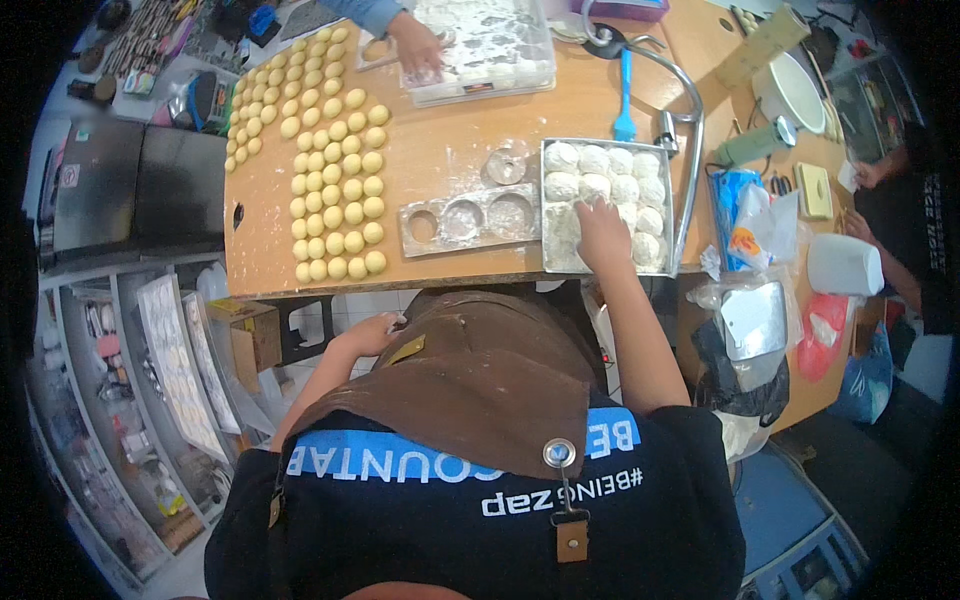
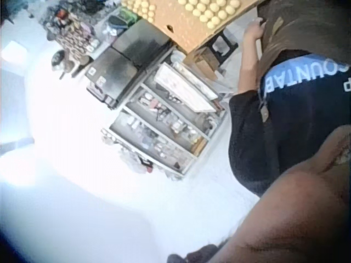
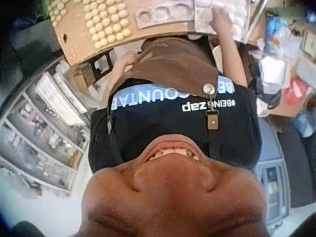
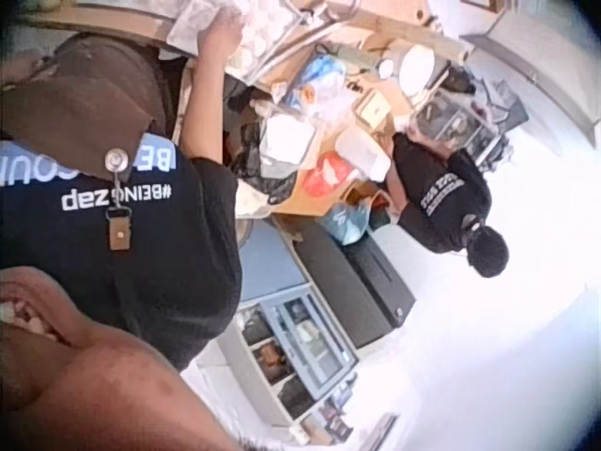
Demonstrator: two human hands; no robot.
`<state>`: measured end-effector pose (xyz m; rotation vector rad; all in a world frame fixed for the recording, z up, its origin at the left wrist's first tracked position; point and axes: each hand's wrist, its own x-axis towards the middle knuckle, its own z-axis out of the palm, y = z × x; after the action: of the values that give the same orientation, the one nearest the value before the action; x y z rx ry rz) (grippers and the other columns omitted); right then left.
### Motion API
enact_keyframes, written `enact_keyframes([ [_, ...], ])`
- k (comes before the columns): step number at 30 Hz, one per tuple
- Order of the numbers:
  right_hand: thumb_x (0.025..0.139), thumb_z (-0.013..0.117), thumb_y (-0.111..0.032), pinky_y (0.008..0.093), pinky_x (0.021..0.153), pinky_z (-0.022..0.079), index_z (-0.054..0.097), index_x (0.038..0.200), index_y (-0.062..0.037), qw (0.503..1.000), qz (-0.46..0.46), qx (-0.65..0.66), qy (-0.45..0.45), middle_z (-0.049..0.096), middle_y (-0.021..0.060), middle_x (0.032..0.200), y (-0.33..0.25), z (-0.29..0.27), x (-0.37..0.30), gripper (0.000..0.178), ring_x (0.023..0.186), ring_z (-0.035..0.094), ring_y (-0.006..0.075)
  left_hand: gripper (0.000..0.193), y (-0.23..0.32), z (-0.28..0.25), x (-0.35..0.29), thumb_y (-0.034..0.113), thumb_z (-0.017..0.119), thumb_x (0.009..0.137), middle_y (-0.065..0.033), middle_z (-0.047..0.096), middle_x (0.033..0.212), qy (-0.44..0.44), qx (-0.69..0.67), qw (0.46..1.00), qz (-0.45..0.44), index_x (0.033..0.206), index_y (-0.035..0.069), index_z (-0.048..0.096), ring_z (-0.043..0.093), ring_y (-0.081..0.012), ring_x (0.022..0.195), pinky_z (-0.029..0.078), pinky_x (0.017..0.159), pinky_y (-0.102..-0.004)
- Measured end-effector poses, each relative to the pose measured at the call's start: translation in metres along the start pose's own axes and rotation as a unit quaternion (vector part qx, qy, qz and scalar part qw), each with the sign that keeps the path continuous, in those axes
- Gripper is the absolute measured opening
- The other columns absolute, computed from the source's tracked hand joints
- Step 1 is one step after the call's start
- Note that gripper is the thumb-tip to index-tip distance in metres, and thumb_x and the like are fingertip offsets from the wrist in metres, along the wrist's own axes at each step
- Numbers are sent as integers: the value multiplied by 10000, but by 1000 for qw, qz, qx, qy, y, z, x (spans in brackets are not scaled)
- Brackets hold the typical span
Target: The person prepares doughnuts by dipping dough balls into flour and arranging them in a circular pattern on a baking tray.
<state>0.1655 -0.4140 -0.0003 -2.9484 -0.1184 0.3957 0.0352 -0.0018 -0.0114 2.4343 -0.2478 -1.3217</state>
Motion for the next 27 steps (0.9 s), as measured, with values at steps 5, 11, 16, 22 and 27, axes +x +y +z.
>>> enact_keyframes([
  [5,732,596,-48,432,803,494,544,1126,-113,997,18,-57,-44,533,144,1125,-4,4,4,403,1033,541,321,504,4,-9,-2,406,530,878,-223,508,1257,-21,-11,999,-44,1228,45,501,485,-363,1163,396,972,-422],
  [11,684,648,-78,441,845,465,549,1105,-86,996,42,-75,11,542,157,1128,-25,-9,-3,432,1047,524,338,531,-16,-3,-1,454,538,871,-209,528,1240,27,-10,999,-22,1223,57,509,498,-339,1157,408,955,-425],
  [16,673,656,-73,441,890,440,548,1104,-66,995,56,-60,63,522,178,1161,-33,9,-8,445,1084,492,349,542,-59,4,-18,462,539,870,-202,533,1235,39,-49,998,-24,1225,53,506,492,-344,1166,408,957,-424],
  [22,649,668,-24,425,939,416,548,1102,-15,988,-53,54,137,535,188,1176,-130,3,15,469,1107,487,362,523,-167,56,-55,459,564,852,-230,562,1142,140,-71,987,-17,1156,35,525,524,-371,1092,428,915,-441],
  [27,766,641,-145,435,921,428,558,1131,-83,978,-193,55,-59,534,163,1178,-297,36,14,379,1103,508,328,582,-221,28,-102,453,584,834,-230,549,1185,96,-95,987,-87,1235,40,499,509,-365,1126,417,943,-431],
])
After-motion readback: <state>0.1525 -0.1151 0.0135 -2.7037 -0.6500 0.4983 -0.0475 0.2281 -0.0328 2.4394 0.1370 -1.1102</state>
